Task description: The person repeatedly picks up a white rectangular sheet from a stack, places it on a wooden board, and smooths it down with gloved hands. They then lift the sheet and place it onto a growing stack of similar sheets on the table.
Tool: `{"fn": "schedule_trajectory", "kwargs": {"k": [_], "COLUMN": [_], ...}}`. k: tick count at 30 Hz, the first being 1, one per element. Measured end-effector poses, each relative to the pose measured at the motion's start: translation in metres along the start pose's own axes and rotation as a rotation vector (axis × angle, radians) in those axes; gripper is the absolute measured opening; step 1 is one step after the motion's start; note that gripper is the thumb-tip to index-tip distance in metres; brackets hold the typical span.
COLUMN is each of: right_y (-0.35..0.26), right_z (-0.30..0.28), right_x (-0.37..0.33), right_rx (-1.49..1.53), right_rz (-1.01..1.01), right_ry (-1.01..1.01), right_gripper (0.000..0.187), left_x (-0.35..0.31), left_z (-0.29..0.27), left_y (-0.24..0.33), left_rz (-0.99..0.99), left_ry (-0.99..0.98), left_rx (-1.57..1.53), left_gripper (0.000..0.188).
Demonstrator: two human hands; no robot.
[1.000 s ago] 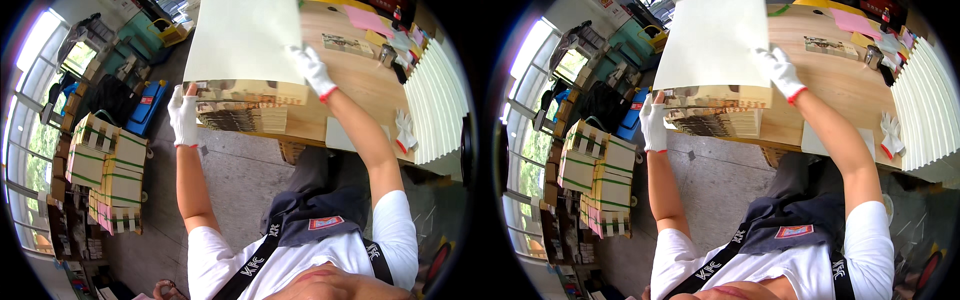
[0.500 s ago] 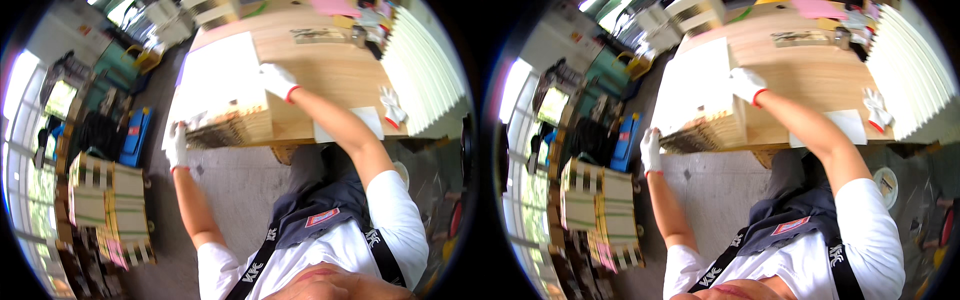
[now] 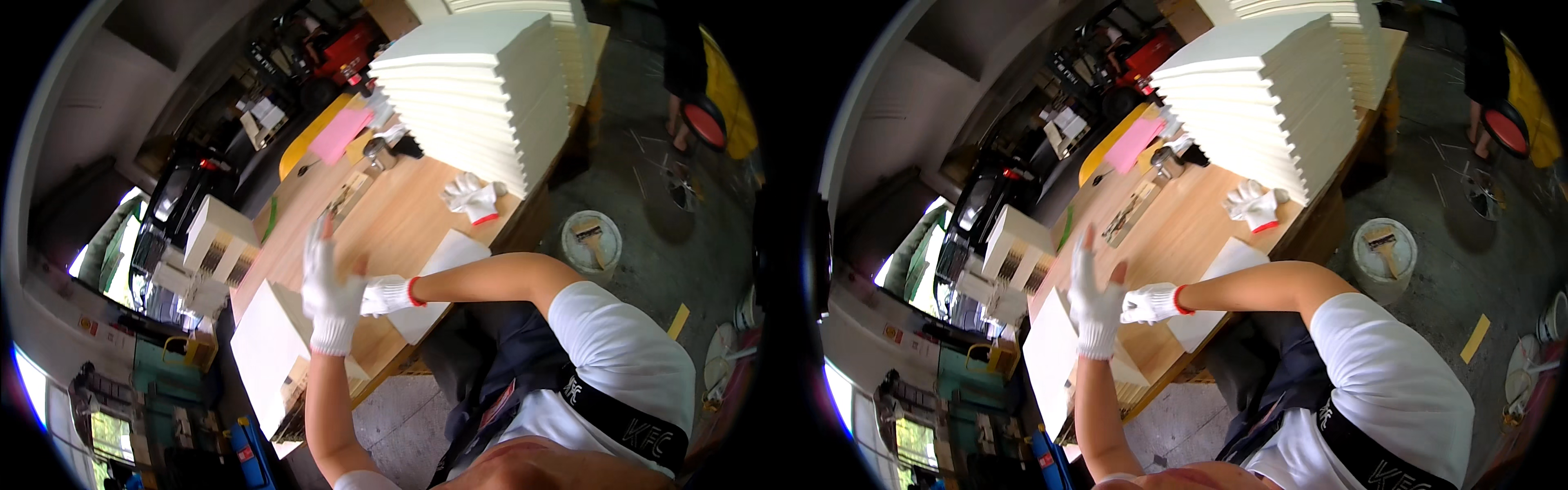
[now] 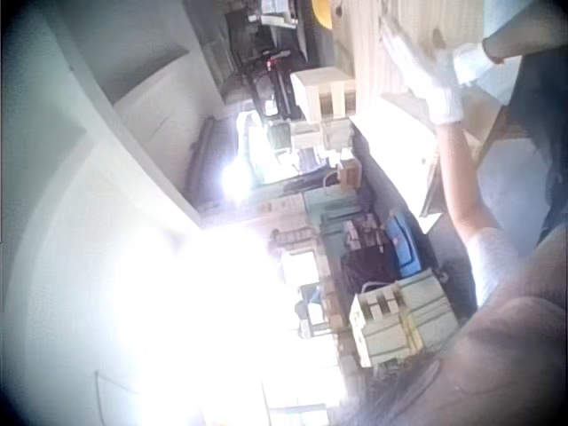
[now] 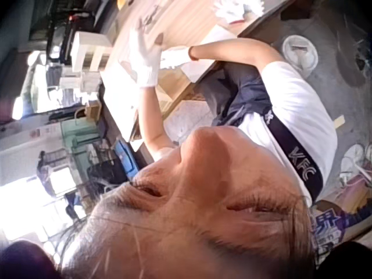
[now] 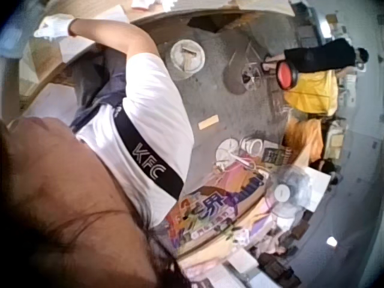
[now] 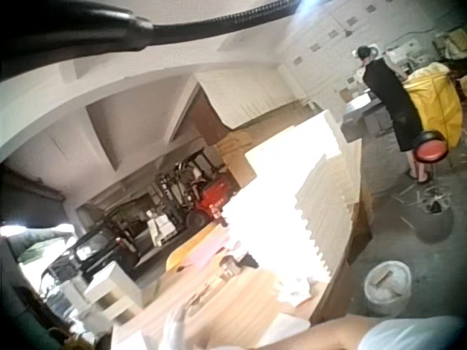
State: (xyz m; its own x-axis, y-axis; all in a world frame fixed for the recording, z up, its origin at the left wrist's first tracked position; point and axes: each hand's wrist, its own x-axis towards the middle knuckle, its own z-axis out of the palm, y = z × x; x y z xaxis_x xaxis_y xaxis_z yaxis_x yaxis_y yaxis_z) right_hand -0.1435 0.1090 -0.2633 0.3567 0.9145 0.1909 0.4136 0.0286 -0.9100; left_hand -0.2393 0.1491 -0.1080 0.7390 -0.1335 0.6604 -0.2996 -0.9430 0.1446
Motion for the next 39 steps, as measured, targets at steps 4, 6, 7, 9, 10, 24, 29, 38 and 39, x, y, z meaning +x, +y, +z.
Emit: {"fn": "schedule_trajectory", "kwargs": {"k": [4, 6, 7, 9, 10, 24, 29, 38, 39], "right_y": [-0.009, -0.014, -0.013, -0.001, 0.003, 0.038, 0.051, 0.061, 0.063], "right_z": [-0.048, -0.067, -0.078, -0.092, -0.097, -0.129, -0.13, -0.121, -0.12], "right_x": [-0.07, -0.099, -0.115, -0.136, -0.144, -0.196, -0.214, -0.237, -0.239], "right_rx": [0.062, 0.068, 0.069, 0.091, 0.104, 0.169, 0.269, 0.317, 0.329], "right_rz": [0.176, 0.191, 0.206, 0.186, 0.171, 0.171, 0.235, 0.315, 0.324], "right_ry": [0.002, 0.028, 0.05, 0.071, 0.074, 0.113, 0.12, 0.107, 0.105], "right_gripper": [0.046, 0.046, 0.046, 0.045, 0.045, 0.044, 0.045, 0.039, 0.039], "left_x": [0.094, 0.139, 0.16, 0.189, 0.196, 0.258, 0.318, 0.34, 0.335], "left_z": [0.065, 0.108, 0.127, 0.153, 0.158, 0.136, 0.152, 0.192, 0.194], "left_y": [0.063, 0.076, 0.087, 0.103, 0.106, 0.12, 0.107, 0.122, 0.122], "left_rz": [0.191, 0.258, 0.292, 0.304, 0.359, 0.165, -0.748, -0.871, -0.808], "left_ry": [-0.059, -0.054, -0.034, -0.03, 0.014, -0.305, -0.465, -0.319, -0.301], "left_rx": [-0.117, -0.084, -0.06, 0.047, 0.066, 0.051, -1.272, -1.627, -1.676], "left_gripper": [0.068, 0.069, 0.067, 0.063, 0.052, 0.032, 0.048, 0.031, 0.034]}}
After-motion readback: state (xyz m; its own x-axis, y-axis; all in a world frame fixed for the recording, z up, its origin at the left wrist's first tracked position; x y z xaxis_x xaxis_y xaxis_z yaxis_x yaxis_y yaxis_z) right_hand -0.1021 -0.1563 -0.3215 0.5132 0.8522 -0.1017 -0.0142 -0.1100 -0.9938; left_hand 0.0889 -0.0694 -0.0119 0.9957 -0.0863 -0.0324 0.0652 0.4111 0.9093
